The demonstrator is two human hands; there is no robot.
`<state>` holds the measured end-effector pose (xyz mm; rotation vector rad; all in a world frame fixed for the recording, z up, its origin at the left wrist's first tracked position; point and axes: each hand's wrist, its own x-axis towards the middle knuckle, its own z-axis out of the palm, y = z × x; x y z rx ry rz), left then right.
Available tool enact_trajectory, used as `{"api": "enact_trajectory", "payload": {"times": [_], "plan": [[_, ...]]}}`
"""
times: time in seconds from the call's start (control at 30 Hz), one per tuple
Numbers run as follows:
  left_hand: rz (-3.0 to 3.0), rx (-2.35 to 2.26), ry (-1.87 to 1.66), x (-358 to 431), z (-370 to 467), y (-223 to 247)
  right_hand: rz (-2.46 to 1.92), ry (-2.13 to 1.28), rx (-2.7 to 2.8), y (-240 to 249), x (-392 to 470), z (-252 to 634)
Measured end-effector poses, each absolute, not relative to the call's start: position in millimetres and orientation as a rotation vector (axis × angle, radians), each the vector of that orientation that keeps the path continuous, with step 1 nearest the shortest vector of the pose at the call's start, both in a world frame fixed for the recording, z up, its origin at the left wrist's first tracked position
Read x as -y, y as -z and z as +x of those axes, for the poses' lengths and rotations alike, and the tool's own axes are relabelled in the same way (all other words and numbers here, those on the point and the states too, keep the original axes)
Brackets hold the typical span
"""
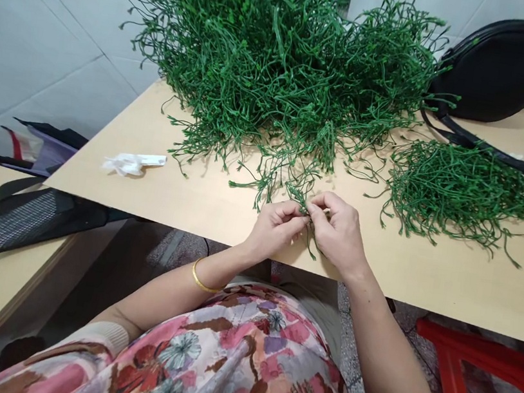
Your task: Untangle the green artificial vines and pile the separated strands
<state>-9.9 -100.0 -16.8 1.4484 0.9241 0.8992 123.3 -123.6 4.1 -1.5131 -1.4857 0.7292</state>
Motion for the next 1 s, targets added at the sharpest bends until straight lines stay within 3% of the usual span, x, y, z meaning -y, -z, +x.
{"api": "enact_trajectory", "payload": {"times": [0.33, 0.5, 0.67, 0.87, 1.0], "plan": [[1.379, -0.897, -0.939, 104, -13, 14, -1.519, -0.758, 1.519, -5, 121, 123], [1.221, -0.877, -1.166, 107, -20, 0, -1.58, -0.262, 1.656, -7, 122, 125], [0.867, -0.797, -0.957, 99, -15, 0, -1.535, 0.042, 1.872, -2, 130, 113], [0.713, -0.767, -0.871, 90, -14, 7, -1.377, -0.231, 1.81, 0, 140, 125], [0.763, -0.755, -0.855, 86, -16, 6, -1.46, -0.224, 1.53, -4, 143, 143]]}}
